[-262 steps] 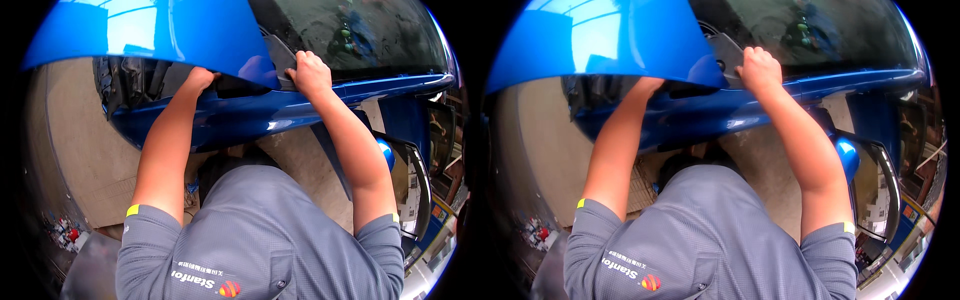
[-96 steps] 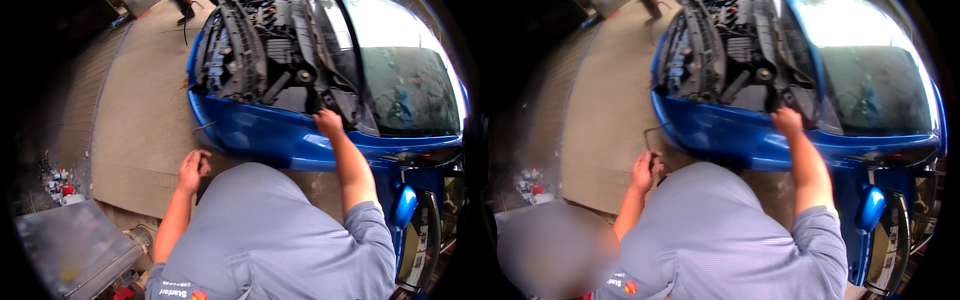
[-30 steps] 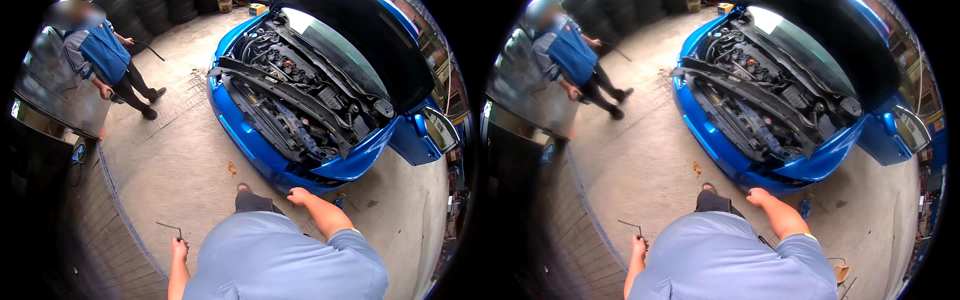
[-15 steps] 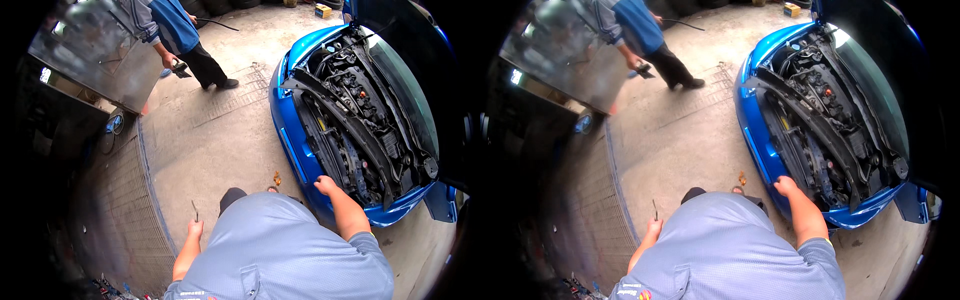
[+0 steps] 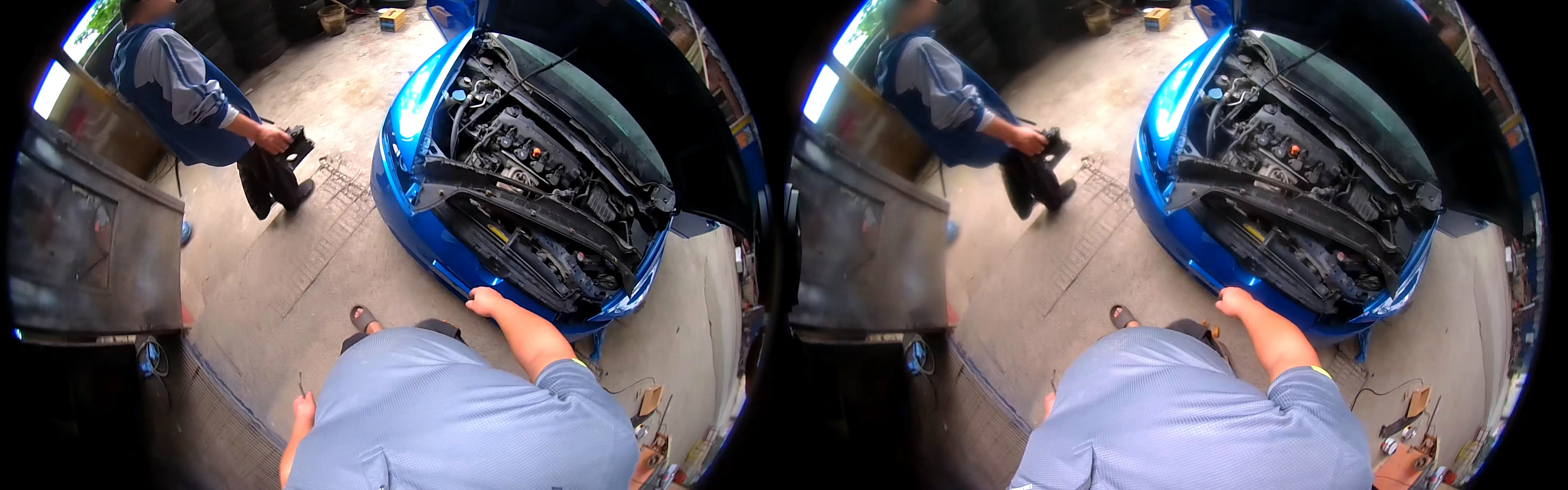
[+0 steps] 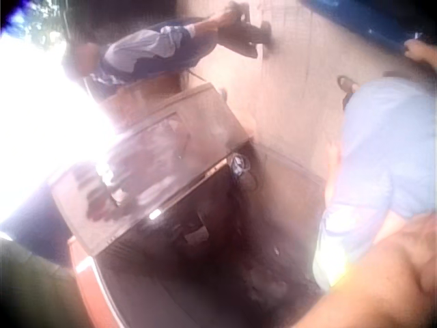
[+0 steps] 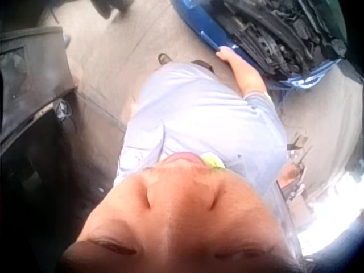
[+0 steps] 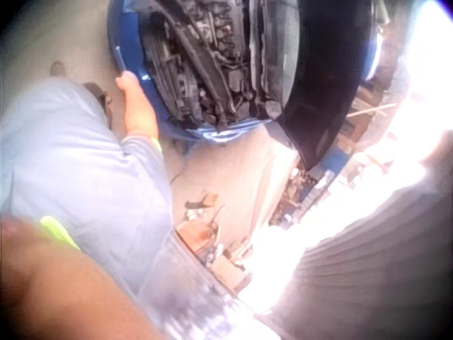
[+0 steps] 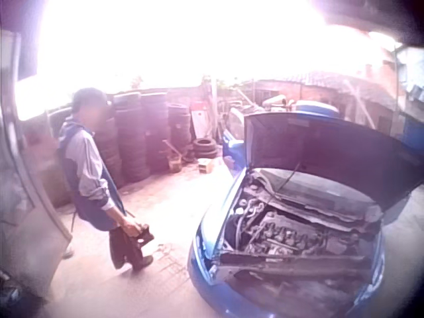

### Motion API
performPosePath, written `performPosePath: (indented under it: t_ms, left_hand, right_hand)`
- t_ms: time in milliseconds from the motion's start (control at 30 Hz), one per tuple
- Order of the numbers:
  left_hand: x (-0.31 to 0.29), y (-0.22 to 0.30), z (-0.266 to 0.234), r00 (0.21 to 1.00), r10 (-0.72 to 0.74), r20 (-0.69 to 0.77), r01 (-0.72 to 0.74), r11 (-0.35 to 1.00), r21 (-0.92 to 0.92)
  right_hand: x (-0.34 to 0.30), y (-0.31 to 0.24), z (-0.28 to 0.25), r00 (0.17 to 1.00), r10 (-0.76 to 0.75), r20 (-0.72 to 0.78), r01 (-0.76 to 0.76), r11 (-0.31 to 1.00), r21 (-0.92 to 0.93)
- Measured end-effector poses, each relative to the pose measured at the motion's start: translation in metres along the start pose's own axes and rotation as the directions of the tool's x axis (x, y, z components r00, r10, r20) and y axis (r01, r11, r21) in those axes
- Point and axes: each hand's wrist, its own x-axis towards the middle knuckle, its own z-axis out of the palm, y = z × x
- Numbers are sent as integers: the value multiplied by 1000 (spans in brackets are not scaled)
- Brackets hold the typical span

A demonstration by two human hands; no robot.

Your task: The person removes a plastic trim piece from the car's interior door sill, then walks to the front of the vehicle. They attempt to fit the trim piece into the cowl area near the windshield, adjusting it multiple times before handing it to a coworker.

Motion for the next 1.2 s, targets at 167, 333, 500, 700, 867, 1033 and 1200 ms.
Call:
performPosePath:
  t_ms: [167, 333, 500, 700, 867, 1033, 1200]
  left_hand:
    - [141, 79, -137, 1000, -1, -11, -1, 983, -182]
    - [236, 238, -216, 982, 188, 6, -180, 947, -266]
    - [326, 339, -221, 949, 316, -19, -315, 937, -153]
    - [458, 317, -222, 948, 319, 2, -314, 934, -172]
    - [521, 267, -250, 974, 194, -118, -152, 944, 294]
    - [595, 333, -281, 995, 94, -24, -79, 929, 362]
    - [722, 476, -337, 970, 242, -27, -209, 884, 418]
  right_hand:
    - [12, -84, -38, 996, 59, -62, -43, 972, 231]
    - [70, -135, -82, 967, 118, -224, -20, 918, 397]
    - [174, -182, -160, 939, 156, -305, 15, 871, 491]
    - [353, -248, -269, 920, 150, -362, 91, 817, 569]
    - [466, -364, -394, 845, -4, -535, 303, 828, 472]
    - [565, -459, -511, 804, -85, -588, 454, 726, 516]
    - [626, -519, -593, 830, -6, -558, 482, 512, 711]
